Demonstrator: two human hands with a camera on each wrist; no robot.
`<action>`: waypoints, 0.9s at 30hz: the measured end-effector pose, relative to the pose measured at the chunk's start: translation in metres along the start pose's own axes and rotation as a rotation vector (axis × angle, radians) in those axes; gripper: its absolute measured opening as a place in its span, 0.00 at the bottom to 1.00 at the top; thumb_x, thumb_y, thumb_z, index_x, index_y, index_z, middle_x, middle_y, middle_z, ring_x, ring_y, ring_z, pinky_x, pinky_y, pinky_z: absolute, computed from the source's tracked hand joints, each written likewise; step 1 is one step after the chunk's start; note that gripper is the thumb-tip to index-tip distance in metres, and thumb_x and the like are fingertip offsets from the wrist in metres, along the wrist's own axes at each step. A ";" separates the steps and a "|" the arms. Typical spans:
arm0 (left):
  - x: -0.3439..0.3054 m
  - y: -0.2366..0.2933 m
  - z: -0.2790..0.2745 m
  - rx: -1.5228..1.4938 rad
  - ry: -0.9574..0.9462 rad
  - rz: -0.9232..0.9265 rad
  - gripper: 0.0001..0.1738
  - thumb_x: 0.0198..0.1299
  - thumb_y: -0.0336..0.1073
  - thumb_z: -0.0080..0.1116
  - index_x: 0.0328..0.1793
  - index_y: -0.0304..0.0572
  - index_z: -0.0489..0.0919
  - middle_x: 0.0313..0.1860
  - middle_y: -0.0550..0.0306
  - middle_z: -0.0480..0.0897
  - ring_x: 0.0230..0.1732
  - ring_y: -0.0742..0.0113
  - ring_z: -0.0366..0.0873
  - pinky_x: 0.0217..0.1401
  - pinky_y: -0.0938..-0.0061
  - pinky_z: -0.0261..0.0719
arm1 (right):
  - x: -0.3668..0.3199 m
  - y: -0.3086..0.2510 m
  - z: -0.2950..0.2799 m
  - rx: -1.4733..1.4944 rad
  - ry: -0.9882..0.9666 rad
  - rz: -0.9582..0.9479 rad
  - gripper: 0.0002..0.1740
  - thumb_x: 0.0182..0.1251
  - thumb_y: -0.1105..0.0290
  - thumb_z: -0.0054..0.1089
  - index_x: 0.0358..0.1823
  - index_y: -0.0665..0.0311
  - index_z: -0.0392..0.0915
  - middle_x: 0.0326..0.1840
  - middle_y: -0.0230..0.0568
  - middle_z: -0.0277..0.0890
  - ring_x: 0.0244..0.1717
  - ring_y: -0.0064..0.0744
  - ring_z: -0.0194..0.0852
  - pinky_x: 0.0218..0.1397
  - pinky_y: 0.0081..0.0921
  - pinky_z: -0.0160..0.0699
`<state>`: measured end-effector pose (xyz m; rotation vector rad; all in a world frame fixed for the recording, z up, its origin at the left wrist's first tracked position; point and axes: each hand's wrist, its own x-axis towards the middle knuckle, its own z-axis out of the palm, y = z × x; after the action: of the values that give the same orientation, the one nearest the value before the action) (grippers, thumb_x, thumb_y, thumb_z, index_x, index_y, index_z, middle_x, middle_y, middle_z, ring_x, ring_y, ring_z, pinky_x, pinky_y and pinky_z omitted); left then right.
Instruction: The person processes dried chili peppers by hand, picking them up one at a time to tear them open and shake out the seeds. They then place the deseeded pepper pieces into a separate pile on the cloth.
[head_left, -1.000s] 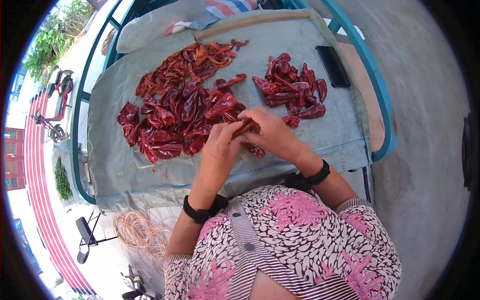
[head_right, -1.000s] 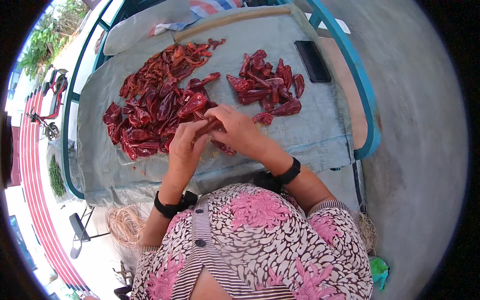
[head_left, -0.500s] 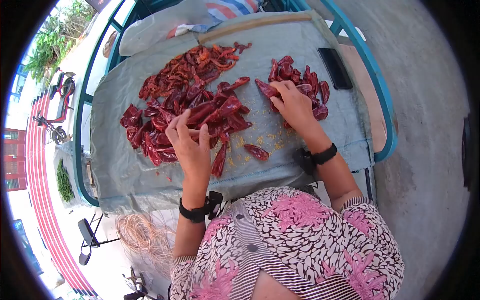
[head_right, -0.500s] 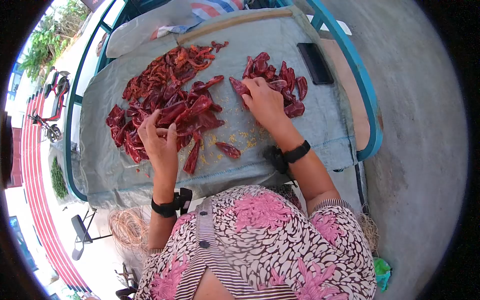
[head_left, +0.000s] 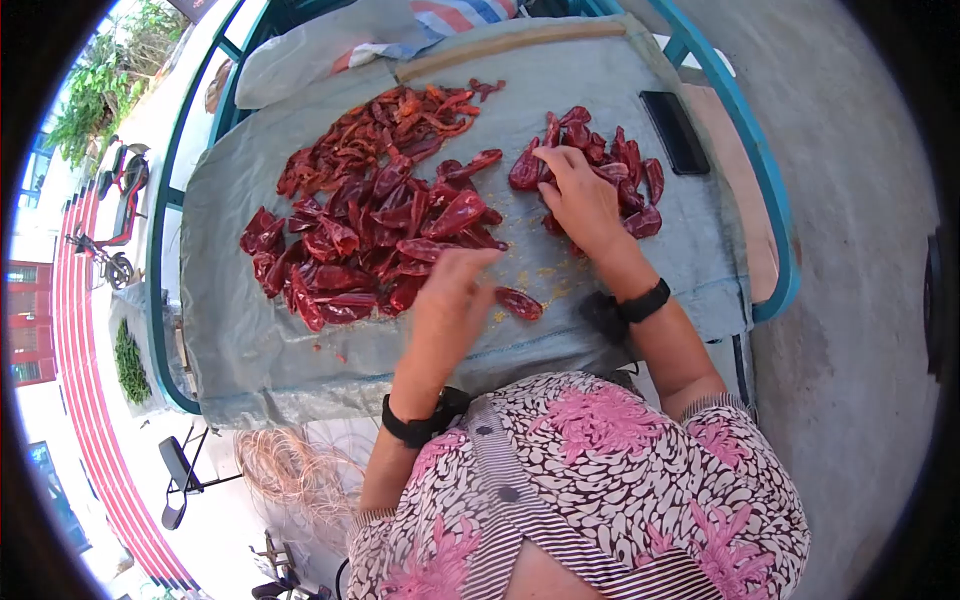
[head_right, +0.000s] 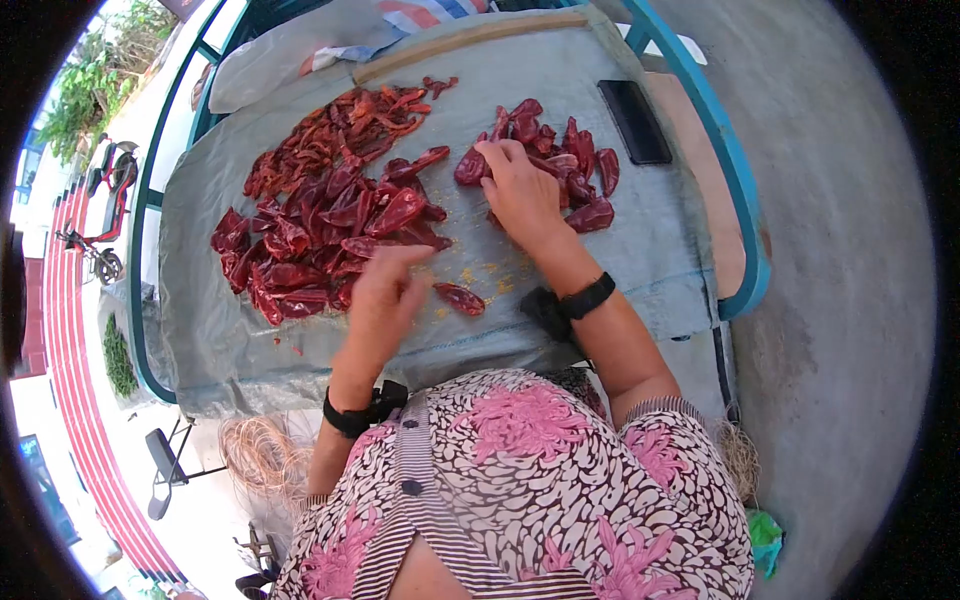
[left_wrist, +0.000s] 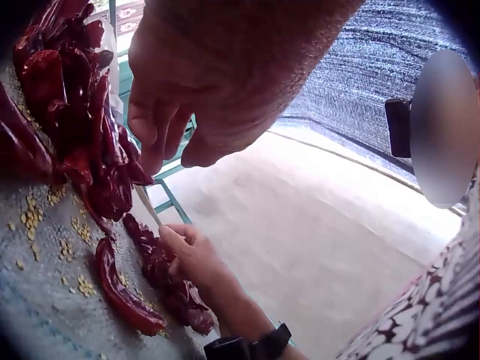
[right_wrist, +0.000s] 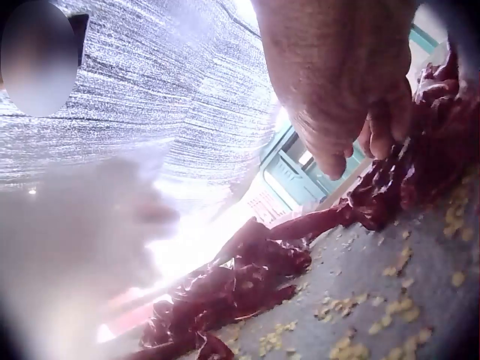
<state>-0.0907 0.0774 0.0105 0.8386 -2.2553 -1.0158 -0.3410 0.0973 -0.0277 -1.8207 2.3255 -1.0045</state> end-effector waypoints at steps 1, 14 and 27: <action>-0.004 -0.005 0.008 0.012 -0.067 0.057 0.23 0.58 0.23 0.67 0.61 0.44 0.83 0.57 0.50 0.82 0.48 0.55 0.85 0.49 0.66 0.84 | 0.003 0.000 0.003 -0.005 0.002 -0.067 0.21 0.70 0.69 0.62 0.64 0.53 0.77 0.65 0.45 0.77 0.51 0.53 0.85 0.49 0.49 0.84; -0.016 -0.014 0.015 0.276 -0.192 0.000 0.15 0.61 0.32 0.68 0.55 0.50 0.82 0.47 0.54 0.81 0.46 0.48 0.84 0.44 0.57 0.84 | 0.009 -0.017 0.010 0.090 -0.028 -0.111 0.20 0.68 0.74 0.60 0.60 0.50 0.81 0.65 0.41 0.78 0.52 0.51 0.86 0.50 0.45 0.85; -0.043 -0.025 -0.032 0.282 -0.300 -0.116 0.13 0.56 0.25 0.65 0.48 0.43 0.82 0.40 0.51 0.78 0.42 0.49 0.81 0.43 0.60 0.80 | -0.034 0.003 -0.040 -0.091 -0.215 0.021 0.32 0.62 0.74 0.64 0.70 0.52 0.74 0.70 0.41 0.72 0.52 0.52 0.85 0.51 0.47 0.86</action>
<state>-0.0324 0.0801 0.0008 0.9991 -2.6775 -0.9392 -0.3481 0.1463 -0.0099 -1.8278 2.2890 -0.6723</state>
